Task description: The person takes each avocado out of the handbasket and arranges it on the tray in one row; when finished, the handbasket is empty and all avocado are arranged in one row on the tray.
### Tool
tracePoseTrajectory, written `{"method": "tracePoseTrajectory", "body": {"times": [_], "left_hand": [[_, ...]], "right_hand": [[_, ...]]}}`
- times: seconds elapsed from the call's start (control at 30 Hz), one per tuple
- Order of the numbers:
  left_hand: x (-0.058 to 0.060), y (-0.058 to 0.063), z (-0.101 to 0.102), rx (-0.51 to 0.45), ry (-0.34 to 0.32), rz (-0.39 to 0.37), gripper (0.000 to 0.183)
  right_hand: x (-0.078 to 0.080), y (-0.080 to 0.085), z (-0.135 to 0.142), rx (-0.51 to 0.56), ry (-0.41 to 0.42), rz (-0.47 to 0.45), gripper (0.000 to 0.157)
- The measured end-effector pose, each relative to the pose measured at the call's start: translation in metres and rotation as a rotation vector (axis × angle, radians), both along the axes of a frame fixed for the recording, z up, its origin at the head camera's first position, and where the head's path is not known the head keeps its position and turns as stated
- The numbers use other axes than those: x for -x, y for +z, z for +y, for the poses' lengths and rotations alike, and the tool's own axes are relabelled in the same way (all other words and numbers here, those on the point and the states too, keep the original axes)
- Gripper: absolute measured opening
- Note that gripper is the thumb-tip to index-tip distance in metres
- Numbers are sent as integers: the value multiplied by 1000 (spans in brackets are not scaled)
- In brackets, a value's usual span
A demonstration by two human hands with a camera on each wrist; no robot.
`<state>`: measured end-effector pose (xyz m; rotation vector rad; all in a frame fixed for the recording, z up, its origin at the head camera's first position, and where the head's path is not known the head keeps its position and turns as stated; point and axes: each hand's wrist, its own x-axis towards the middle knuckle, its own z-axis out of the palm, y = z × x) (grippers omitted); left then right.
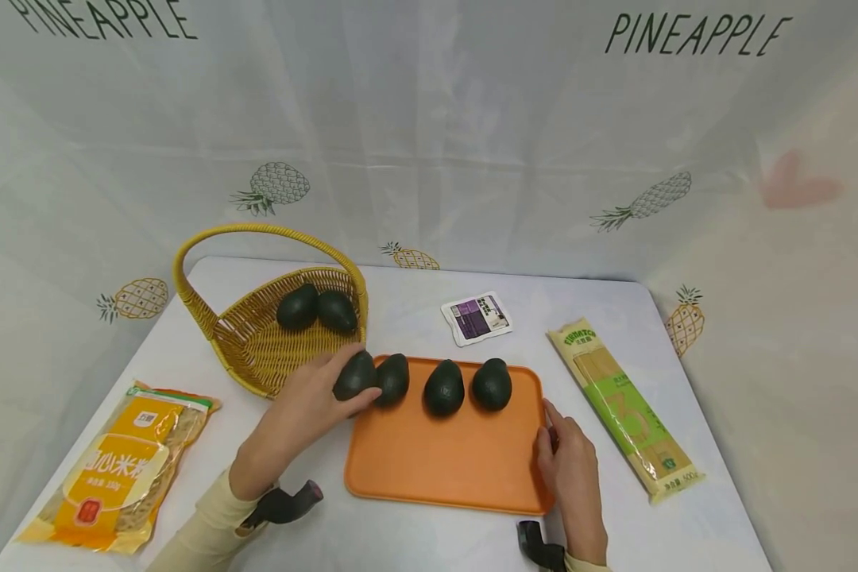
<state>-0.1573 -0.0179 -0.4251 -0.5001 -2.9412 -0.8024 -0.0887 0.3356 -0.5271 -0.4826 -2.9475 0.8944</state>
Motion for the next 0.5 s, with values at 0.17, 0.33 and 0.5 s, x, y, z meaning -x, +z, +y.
{"method": "tracePoseTrajectory", "body": {"times": [0.17, 0.33, 0.5], "left_hand": [[-4, 1, 0, -3, 2, 28, 65], [-8, 2, 1, 11, 10, 27, 66], [-12, 3, 3, 9, 16, 23, 66]], "right_hand": [[0, 0, 0, -7, 2, 2, 52], [1, 0, 0, -4, 5, 6, 51], [0, 0, 0, -6, 1, 8, 51]]}}
